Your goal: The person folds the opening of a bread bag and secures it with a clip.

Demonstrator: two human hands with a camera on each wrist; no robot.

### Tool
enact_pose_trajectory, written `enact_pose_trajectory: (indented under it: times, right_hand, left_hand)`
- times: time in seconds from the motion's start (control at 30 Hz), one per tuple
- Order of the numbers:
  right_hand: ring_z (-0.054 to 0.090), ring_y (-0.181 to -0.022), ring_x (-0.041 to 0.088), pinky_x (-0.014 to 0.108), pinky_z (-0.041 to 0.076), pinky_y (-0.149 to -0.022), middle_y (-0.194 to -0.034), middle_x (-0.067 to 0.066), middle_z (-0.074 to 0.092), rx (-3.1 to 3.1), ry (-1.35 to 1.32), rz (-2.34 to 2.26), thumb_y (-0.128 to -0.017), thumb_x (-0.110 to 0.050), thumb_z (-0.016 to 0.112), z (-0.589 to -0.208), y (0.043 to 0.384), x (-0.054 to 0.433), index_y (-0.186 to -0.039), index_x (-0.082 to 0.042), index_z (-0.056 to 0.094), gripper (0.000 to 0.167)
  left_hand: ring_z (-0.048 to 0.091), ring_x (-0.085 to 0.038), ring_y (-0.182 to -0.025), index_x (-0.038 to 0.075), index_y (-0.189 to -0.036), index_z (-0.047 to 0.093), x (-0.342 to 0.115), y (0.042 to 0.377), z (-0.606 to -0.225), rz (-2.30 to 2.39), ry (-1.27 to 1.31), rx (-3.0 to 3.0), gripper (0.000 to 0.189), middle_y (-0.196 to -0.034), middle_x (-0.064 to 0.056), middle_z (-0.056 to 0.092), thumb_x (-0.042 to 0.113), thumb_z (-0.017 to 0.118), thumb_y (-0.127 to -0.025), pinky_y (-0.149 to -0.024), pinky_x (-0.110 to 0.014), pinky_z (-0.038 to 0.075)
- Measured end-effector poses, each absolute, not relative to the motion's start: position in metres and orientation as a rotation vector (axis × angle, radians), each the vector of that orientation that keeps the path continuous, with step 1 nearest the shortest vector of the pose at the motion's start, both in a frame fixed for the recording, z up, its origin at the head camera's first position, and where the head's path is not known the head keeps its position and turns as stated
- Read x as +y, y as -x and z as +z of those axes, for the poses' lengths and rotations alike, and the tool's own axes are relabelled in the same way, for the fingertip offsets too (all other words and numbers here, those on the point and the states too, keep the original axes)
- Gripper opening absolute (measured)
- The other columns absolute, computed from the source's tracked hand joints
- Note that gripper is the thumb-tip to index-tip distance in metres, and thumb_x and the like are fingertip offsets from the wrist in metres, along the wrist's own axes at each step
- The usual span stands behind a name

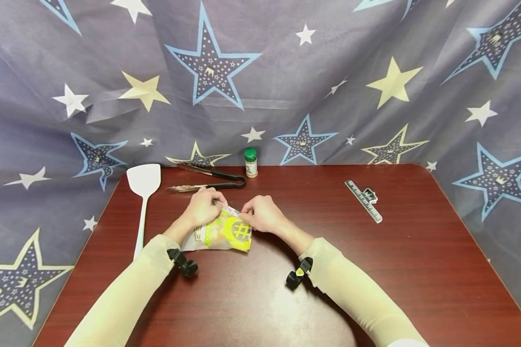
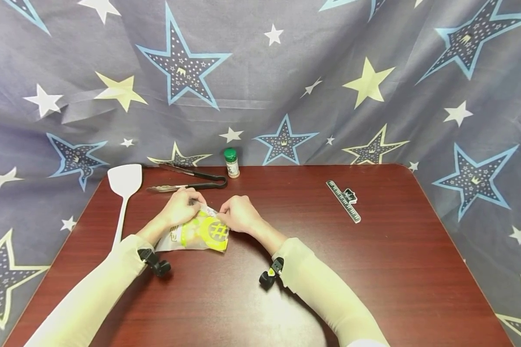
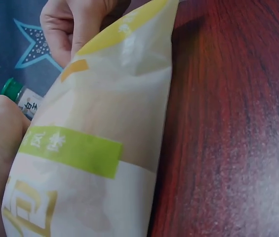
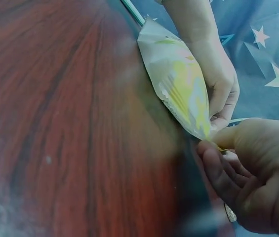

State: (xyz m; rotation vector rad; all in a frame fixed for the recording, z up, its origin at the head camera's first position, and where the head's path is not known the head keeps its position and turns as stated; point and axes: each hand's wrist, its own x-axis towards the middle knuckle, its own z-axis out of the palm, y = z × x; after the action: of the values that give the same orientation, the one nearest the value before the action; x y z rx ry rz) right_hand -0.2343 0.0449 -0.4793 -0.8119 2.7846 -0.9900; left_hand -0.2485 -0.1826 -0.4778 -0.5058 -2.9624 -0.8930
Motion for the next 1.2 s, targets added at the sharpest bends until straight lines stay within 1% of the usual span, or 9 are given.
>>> enact_pose_trajectory:
  times: [0.13, 0.27, 0.37, 0.47, 0.6, 0.67, 0.8, 1.0, 1.2]
  right_hand:
    - [0.065, -0.068, 0.003, 0.022, 0.054, -0.069, -0.070, -0.008, 0.075, 2.816, 0.823, -0.997, -0.094, -0.024, 0.079, -0.479, 0.235, 0.049, -0.080, -0.019, 0.080, 0.015]
    - [0.068, -0.067, 0.002, 0.022, 0.057, -0.071, -0.076, -0.005, 0.077, 2.796, 0.820, -1.056, -0.093, -0.024, 0.080, -0.473, 0.235, 0.061, -0.091, -0.016, 0.080, 0.009]
    - [0.071, -0.067, 0.004, 0.025, 0.058, -0.071, -0.082, -0.001, 0.080, 2.814, 0.843, -1.081, -0.094, -0.022, 0.079, -0.463, 0.235, 0.078, -0.102, -0.012, 0.079, 0.013]
    - [0.073, -0.073, 0.009, 0.030, 0.060, -0.074, -0.088, 0.002, 0.081, 2.875, 0.835, -1.075, -0.095, -0.022, 0.078, -0.452, 0.237, 0.103, -0.108, -0.008, 0.079, 0.019]
    - [0.075, -0.080, 0.017, 0.038, 0.061, -0.080, -0.091, 0.004, 0.081, 2.970, 0.772, -1.062, -0.095, -0.021, 0.078, -0.439, 0.244, 0.145, -0.110, -0.006, 0.078, 0.021]
    - [0.075, -0.081, 0.019, 0.040, 0.060, -0.082, -0.091, 0.005, 0.080, 3.021, 0.729, -1.041, -0.095, -0.021, 0.077, -0.435, 0.248, 0.168, -0.110, -0.006, 0.078, 0.021]
    - [0.075, -0.081, 0.023, 0.044, 0.059, -0.081, -0.090, 0.007, 0.080, 3.107, 0.649, -0.977, -0.095, -0.018, 0.074, -0.429, 0.254, 0.212, -0.110, -0.005, 0.078, 0.020]
    - [0.077, -0.082, 0.030, 0.049, 0.057, -0.079, -0.093, 0.013, 0.082, 3.223, 0.508, -0.838, -0.095, -0.018, 0.072, -0.429, 0.263, 0.273, -0.107, -0.003, 0.079, 0.020]
    - [0.077, -0.090, 0.037, 0.054, 0.055, -0.083, -0.098, 0.017, 0.081, 3.262, 0.327, -0.743, -0.095, -0.022, 0.072, -0.437, 0.268, 0.318, -0.107, -0.004, 0.079, 0.023]
  left_hand:
    - [0.058, -0.030, -0.097, 0.018, -0.083, 0.079, -0.180, 0.248, -0.478, -0.885, 0.482, -2.928, 0.017, -0.091, -0.006, 0.073, 0.009, 0.065, -0.082, -0.092, -0.054, 0.044]
    - [0.059, -0.031, -0.096, 0.019, -0.082, 0.080, -0.179, 0.247, -0.478, -0.873, 0.471, -2.902, 0.018, -0.088, -0.005, 0.074, 0.008, 0.066, -0.080, -0.092, -0.055, 0.045]
    - [0.059, -0.031, -0.097, 0.019, -0.082, 0.079, -0.180, 0.247, -0.477, -0.861, 0.457, -2.903, 0.017, -0.088, -0.005, 0.074, 0.008, 0.066, -0.080, -0.093, -0.055, 0.045]
    - [0.059, -0.031, -0.096, 0.020, -0.082, 0.080, -0.182, 0.246, -0.479, -0.842, 0.452, -2.916, 0.018, -0.089, -0.006, 0.074, 0.009, 0.065, -0.080, -0.092, -0.055, 0.045]
    - [0.060, -0.030, -0.096, 0.021, -0.083, 0.080, -0.182, 0.246, -0.479, -0.831, 0.453, -2.924, 0.018, -0.091, -0.005, 0.074, 0.011, 0.065, -0.080, -0.091, -0.055, 0.045]
    - [0.060, -0.030, -0.096, 0.021, -0.083, 0.080, -0.181, 0.247, -0.477, -0.832, 0.452, -2.923, 0.019, -0.091, -0.005, 0.074, 0.011, 0.065, -0.081, -0.092, -0.055, 0.045]
    - [0.060, -0.030, -0.097, 0.023, -0.083, 0.080, -0.178, 0.246, -0.476, -0.829, 0.446, -2.928, 0.019, -0.092, -0.005, 0.075, 0.011, 0.066, -0.081, -0.093, -0.055, 0.045]
    - [0.060, -0.030, -0.097, 0.024, -0.083, 0.080, -0.179, 0.245, -0.480, -0.821, 0.439, -2.931, 0.019, -0.093, -0.004, 0.075, 0.011, 0.067, -0.081, -0.092, -0.055, 0.045]
    - [0.061, -0.030, -0.097, 0.023, -0.083, 0.080, -0.180, 0.245, -0.482, -0.822, 0.428, -2.923, 0.019, -0.093, -0.005, 0.075, 0.011, 0.066, -0.080, -0.092, -0.055, 0.045]
